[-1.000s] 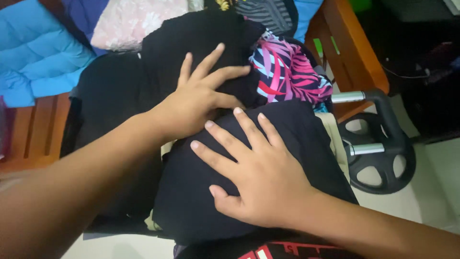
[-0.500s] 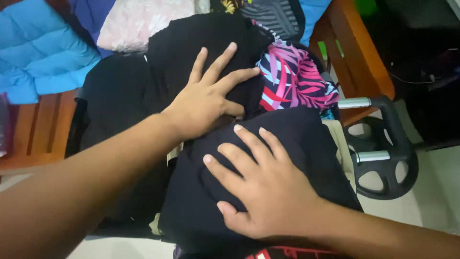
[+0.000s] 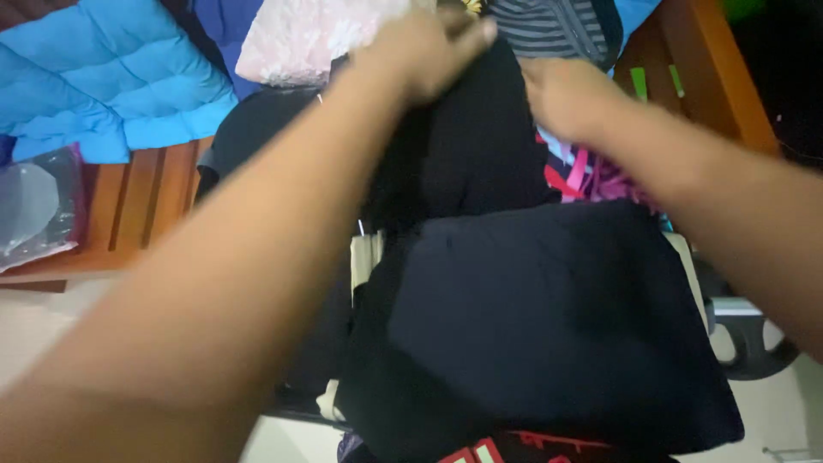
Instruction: Packing various items of clothing into a suitcase.
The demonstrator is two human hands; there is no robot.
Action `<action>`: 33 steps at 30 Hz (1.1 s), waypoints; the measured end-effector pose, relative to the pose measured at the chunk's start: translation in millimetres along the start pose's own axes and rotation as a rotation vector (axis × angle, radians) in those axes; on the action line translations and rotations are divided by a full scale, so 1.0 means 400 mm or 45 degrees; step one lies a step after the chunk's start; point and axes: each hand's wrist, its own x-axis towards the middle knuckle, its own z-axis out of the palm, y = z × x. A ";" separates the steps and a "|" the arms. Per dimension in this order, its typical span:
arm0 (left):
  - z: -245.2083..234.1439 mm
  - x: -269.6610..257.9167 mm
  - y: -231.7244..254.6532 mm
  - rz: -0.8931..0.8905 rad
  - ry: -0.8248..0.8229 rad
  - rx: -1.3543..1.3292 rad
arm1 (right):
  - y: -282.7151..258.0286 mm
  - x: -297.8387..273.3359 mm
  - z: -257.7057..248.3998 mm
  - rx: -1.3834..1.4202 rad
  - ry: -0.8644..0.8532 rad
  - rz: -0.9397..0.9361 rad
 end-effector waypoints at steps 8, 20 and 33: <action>0.005 -0.086 0.068 -0.366 -0.246 0.014 | 0.045 -0.018 0.008 -0.023 -0.615 0.578; -0.055 -0.100 0.058 -0.994 -0.062 -0.250 | 0.079 0.109 -0.008 -0.316 -0.202 0.051; -0.108 -0.256 0.090 -1.287 -0.342 -0.014 | -0.321 0.042 -0.083 0.280 -0.081 0.883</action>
